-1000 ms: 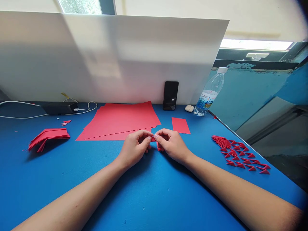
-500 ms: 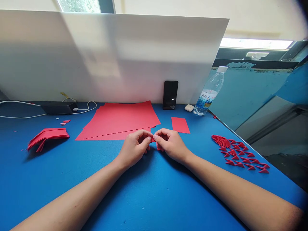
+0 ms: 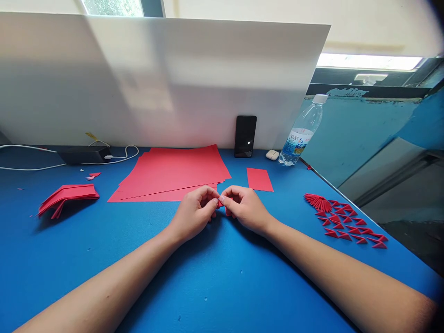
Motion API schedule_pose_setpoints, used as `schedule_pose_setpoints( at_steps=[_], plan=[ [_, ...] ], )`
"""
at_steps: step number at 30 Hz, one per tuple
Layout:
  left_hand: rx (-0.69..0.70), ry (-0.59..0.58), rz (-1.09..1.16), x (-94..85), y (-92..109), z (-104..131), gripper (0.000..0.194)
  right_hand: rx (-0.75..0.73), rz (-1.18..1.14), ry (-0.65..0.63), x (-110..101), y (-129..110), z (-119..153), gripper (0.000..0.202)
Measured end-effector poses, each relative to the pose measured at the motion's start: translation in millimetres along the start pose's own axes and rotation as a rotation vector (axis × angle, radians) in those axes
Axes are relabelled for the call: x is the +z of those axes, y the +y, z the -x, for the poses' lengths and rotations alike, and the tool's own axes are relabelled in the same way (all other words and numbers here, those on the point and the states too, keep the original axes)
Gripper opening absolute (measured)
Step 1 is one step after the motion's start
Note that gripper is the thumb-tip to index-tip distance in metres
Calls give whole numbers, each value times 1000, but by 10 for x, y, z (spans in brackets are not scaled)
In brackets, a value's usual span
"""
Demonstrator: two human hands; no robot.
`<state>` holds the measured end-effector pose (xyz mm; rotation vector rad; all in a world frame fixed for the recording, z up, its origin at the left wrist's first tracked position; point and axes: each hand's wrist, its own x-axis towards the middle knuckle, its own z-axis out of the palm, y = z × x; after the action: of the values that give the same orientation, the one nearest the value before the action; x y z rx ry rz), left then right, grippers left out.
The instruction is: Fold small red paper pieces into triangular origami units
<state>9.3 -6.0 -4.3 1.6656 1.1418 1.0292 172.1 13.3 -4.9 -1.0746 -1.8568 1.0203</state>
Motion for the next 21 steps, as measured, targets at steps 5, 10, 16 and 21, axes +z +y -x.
schedule_pose_setpoints(
  at_steps=[5,10,16,21],
  plan=[
    [4,-9,-18,5,-2,-5,8,-10,27,-7,0,2,-7,16],
    [0,-15,-48,9,5,-16,8,-18,35,-10,3,-2,-3,15],
    [5,-12,-66,6,-1,-8,7,-22,39,-13,4,-5,1,14],
    [10,-9,-70,10,-4,-7,6,-23,49,-12,-1,1,0,14]
  ],
)
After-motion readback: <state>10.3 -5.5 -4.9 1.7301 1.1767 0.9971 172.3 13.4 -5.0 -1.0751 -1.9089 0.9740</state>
